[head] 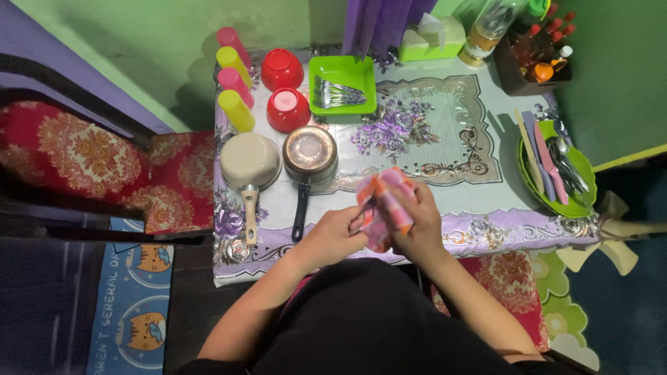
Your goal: The person wipes a metal fork with a pink and orange cloth on a dining table. The person picks up the fork, wipes it thoroughly, and places it back on the table.
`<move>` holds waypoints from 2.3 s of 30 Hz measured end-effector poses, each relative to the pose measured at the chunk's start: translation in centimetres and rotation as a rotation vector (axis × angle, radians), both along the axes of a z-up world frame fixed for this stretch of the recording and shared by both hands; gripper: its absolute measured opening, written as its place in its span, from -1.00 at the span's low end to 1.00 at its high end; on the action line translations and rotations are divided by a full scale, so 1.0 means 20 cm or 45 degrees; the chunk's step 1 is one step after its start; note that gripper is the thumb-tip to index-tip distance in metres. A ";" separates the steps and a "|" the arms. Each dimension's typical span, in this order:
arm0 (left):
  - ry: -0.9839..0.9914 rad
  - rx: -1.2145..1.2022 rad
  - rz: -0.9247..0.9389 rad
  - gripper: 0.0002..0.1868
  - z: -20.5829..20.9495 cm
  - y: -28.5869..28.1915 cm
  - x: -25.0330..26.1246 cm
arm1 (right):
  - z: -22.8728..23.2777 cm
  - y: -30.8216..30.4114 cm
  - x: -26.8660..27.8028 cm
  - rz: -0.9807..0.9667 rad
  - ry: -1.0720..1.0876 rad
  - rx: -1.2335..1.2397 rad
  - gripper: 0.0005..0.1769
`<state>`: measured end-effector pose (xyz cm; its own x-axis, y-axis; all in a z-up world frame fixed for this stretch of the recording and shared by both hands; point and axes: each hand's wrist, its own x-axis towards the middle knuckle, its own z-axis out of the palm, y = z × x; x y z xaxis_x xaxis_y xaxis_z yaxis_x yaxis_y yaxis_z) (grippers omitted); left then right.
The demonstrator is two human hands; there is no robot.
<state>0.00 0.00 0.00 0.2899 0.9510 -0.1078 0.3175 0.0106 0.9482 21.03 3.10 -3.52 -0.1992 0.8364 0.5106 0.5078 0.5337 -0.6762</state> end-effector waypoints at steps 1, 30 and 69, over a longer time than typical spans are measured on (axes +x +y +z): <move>0.000 0.001 0.002 -0.72 0.04 0.00 0.00 | 0.00 -0.02 0.00 0.002 0.000 0.001 -0.57; -0.007 -0.032 0.050 -0.71 -0.03 -0.01 -0.07 | -0.20 0.01 0.18 -0.058 0.286 -0.378 -0.52; -0.185 -0.141 0.174 -0.70 -0.06 0.00 -0.01 | -0.35 0.14 0.12 -0.190 0.116 -0.245 -0.51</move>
